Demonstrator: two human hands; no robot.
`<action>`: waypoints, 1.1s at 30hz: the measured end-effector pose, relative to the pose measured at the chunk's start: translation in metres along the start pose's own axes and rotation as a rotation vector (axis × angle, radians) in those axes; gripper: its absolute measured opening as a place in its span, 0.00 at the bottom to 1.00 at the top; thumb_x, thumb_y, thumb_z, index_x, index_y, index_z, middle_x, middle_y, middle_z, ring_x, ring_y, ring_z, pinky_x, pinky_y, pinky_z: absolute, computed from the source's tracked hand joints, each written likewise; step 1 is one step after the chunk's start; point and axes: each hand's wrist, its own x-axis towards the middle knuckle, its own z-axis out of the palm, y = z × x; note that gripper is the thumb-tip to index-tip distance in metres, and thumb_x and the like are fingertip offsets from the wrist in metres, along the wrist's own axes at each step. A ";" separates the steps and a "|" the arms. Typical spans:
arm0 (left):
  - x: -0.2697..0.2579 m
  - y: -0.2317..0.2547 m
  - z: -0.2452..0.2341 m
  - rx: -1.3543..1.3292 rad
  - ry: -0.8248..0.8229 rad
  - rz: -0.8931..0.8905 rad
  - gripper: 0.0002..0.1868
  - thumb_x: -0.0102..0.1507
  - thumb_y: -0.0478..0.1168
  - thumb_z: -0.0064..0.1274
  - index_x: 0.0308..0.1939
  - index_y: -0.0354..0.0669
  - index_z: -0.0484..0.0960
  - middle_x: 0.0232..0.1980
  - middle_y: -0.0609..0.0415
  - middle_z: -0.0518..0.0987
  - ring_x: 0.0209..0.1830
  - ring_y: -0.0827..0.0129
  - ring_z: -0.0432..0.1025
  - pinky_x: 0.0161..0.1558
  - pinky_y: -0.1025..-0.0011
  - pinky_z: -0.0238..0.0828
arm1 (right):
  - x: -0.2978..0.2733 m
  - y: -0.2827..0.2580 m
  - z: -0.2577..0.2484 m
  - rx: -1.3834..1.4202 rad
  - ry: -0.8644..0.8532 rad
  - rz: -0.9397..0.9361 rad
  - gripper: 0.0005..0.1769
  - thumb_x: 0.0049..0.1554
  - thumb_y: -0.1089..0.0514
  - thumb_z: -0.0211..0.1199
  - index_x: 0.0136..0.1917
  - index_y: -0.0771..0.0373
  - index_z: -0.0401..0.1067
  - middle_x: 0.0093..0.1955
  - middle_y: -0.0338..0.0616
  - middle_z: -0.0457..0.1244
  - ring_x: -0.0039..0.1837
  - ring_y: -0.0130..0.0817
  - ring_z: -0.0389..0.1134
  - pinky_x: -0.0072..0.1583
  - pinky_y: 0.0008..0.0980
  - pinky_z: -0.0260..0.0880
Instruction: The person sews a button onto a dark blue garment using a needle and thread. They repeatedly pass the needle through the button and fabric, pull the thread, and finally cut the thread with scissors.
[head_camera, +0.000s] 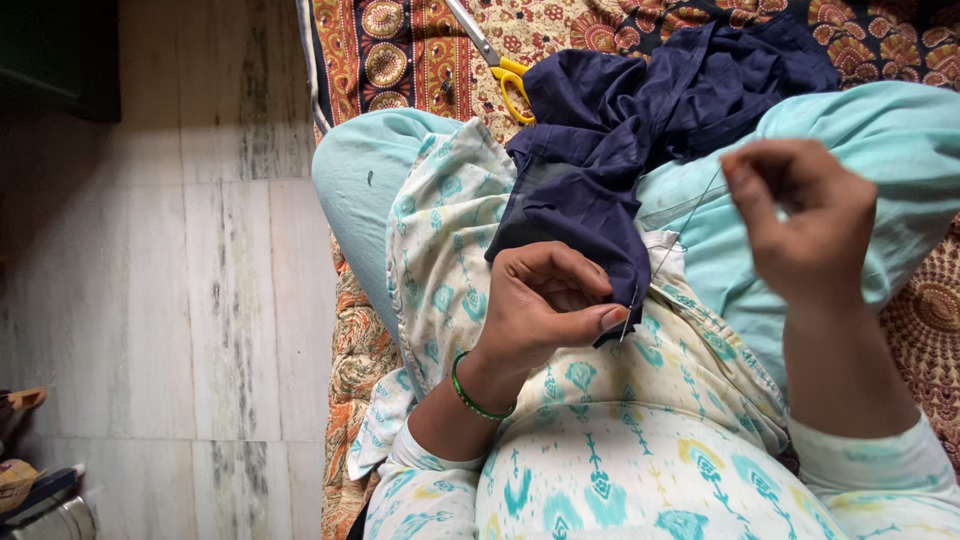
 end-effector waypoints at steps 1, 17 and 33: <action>-0.001 0.001 -0.001 -0.012 -0.011 -0.011 0.12 0.58 0.24 0.69 0.41 0.33 0.83 0.41 0.49 0.83 0.39 0.74 0.80 0.46 0.76 0.80 | 0.009 0.013 -0.003 0.057 -0.002 0.052 0.05 0.71 0.65 0.65 0.55 0.71 0.73 0.43 0.35 0.65 0.42 0.17 0.62 0.47 0.21 0.61; 0.007 -0.007 -0.028 -0.361 -0.037 -0.117 0.13 0.57 0.22 0.66 0.42 0.32 0.81 0.42 0.49 0.82 0.40 0.72 0.79 0.44 0.77 0.79 | 0.024 0.266 -0.148 -0.637 0.044 0.117 0.15 0.76 0.55 0.47 0.52 0.67 0.67 0.38 0.43 0.57 0.39 0.32 0.57 0.44 0.30 0.59; 0.009 -0.009 -0.017 -0.356 0.066 -0.205 0.10 0.60 0.22 0.64 0.41 0.34 0.81 0.39 0.48 0.83 0.37 0.72 0.79 0.38 0.80 0.76 | -0.010 -0.079 0.014 0.044 -0.340 -0.413 0.15 0.47 0.65 0.76 0.49 0.65 0.78 0.49 0.47 0.68 0.52 0.36 0.73 0.51 0.29 0.75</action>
